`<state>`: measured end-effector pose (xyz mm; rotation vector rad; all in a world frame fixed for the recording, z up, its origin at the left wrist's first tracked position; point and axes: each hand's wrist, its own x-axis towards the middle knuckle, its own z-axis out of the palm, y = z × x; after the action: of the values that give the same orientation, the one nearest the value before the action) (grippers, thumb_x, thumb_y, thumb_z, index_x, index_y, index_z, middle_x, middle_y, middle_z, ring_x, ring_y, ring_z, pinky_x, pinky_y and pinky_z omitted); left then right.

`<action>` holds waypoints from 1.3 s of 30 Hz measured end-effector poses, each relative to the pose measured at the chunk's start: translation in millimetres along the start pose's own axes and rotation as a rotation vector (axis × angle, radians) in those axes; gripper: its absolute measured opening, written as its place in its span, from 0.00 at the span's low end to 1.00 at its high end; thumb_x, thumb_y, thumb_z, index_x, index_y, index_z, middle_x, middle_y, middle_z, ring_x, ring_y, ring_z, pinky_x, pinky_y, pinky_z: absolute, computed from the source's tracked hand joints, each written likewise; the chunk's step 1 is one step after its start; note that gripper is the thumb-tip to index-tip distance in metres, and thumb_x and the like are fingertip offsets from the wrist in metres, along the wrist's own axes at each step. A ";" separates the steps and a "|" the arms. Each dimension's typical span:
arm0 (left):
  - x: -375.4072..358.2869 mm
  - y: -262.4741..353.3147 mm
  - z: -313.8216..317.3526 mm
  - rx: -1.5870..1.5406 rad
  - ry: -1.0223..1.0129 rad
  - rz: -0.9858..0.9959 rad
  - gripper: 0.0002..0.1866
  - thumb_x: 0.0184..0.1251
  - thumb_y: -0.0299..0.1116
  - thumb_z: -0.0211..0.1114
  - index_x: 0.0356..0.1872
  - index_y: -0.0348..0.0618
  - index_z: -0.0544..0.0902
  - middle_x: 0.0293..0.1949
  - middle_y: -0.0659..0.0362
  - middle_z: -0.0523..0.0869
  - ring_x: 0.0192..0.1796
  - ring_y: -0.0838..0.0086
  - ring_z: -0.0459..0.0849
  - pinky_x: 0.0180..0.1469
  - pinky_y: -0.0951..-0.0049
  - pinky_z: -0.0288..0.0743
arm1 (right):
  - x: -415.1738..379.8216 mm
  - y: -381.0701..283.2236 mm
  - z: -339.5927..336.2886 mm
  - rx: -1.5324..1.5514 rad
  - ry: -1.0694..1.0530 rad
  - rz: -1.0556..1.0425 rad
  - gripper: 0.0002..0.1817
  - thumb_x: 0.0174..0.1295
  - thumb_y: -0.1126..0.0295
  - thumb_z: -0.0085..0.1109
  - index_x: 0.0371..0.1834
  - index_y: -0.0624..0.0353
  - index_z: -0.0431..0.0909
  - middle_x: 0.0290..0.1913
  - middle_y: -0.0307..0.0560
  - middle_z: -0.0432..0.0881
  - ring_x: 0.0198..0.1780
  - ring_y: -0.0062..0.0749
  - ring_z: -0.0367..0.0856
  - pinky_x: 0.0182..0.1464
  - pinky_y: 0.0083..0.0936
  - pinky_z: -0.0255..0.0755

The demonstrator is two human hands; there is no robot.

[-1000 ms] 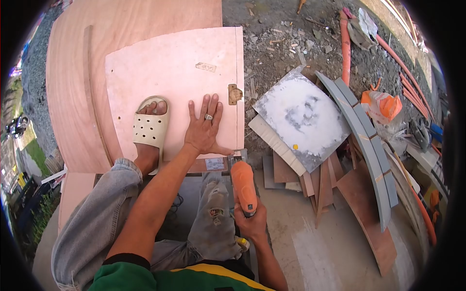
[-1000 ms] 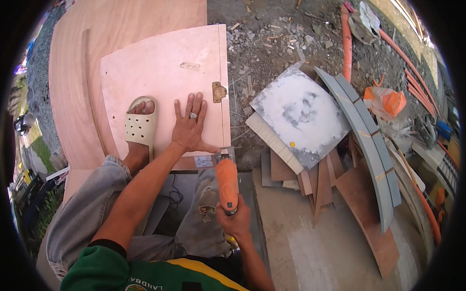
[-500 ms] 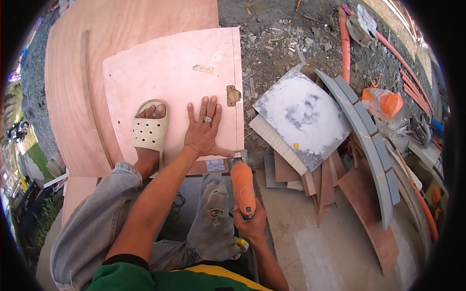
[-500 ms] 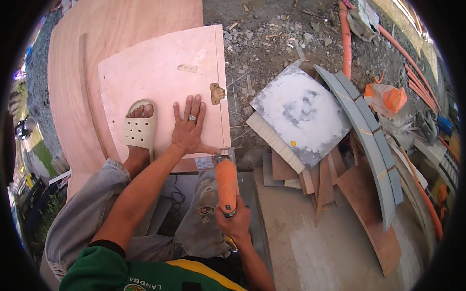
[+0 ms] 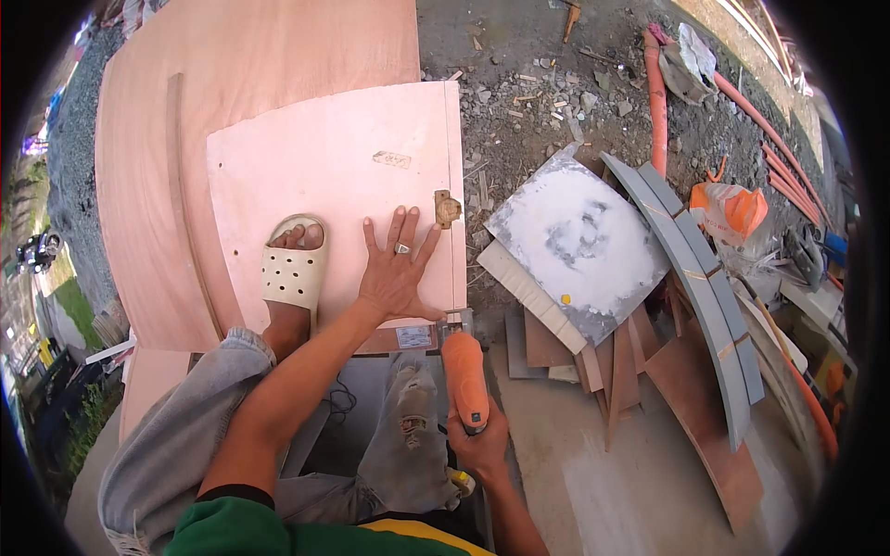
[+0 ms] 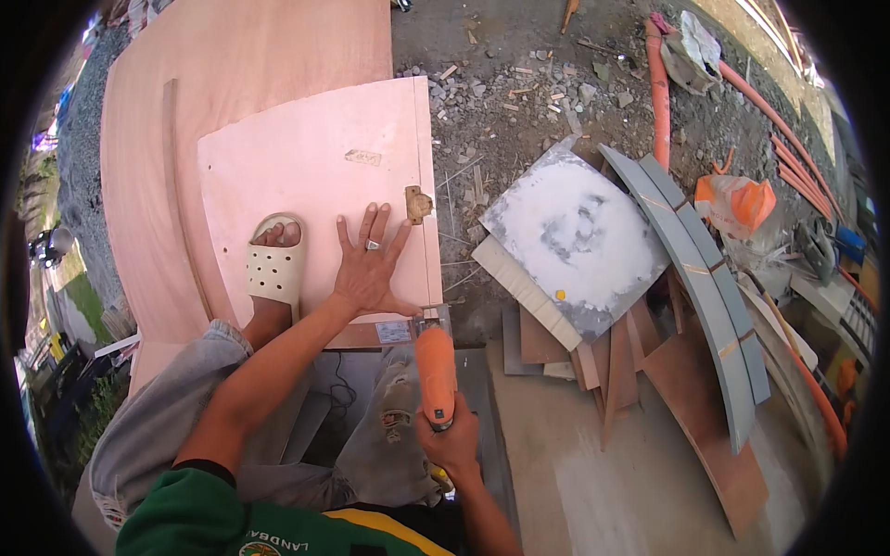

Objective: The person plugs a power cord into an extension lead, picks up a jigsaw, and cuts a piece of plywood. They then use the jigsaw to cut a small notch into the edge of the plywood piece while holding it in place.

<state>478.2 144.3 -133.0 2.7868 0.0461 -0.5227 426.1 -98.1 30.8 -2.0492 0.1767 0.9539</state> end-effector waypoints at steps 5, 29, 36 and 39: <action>39.7 -1.8 -12.8 0.021 -0.001 0.412 0.86 0.18 0.89 0.67 0.83 0.42 0.51 0.85 0.47 0.46 0.86 0.49 0.39 0.77 0.21 0.27 | 3.7 0.2 -3.5 0.028 -0.023 0.009 0.16 0.57 0.69 0.70 0.45 0.64 0.79 0.33 0.56 0.88 0.38 0.49 0.92 0.41 0.35 0.81; 78.1 6.5 -20.2 0.195 -0.203 0.715 0.67 0.33 0.91 0.58 0.58 0.29 0.79 0.60 0.47 0.82 0.76 0.52 0.66 0.86 0.42 0.32 | 3.0 0.3 -4.6 -0.013 -0.024 0.023 0.14 0.57 0.69 0.71 0.41 0.64 0.79 0.31 0.57 0.87 0.35 0.51 0.91 0.38 0.35 0.81; 77.0 7.0 -21.2 0.198 -0.212 0.729 0.66 0.35 0.89 0.59 0.57 0.27 0.79 0.62 0.45 0.81 0.76 0.51 0.66 0.86 0.45 0.33 | 4.2 -0.9 -5.1 0.010 -0.032 0.013 0.13 0.57 0.69 0.70 0.39 0.64 0.78 0.30 0.56 0.86 0.34 0.50 0.90 0.37 0.34 0.81; 76.0 6.4 -21.7 0.197 -0.210 0.732 0.66 0.36 0.88 0.59 0.57 0.27 0.79 0.62 0.45 0.80 0.76 0.51 0.66 0.86 0.47 0.34 | 4.3 0.9 -4.7 0.027 -0.043 0.013 0.13 0.57 0.69 0.70 0.39 0.64 0.78 0.30 0.56 0.86 0.33 0.48 0.91 0.37 0.34 0.81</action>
<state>557.2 142.8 -139.1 2.6356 -1.0692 -0.6296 431.4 -101.3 28.9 -2.0028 0.1793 0.9978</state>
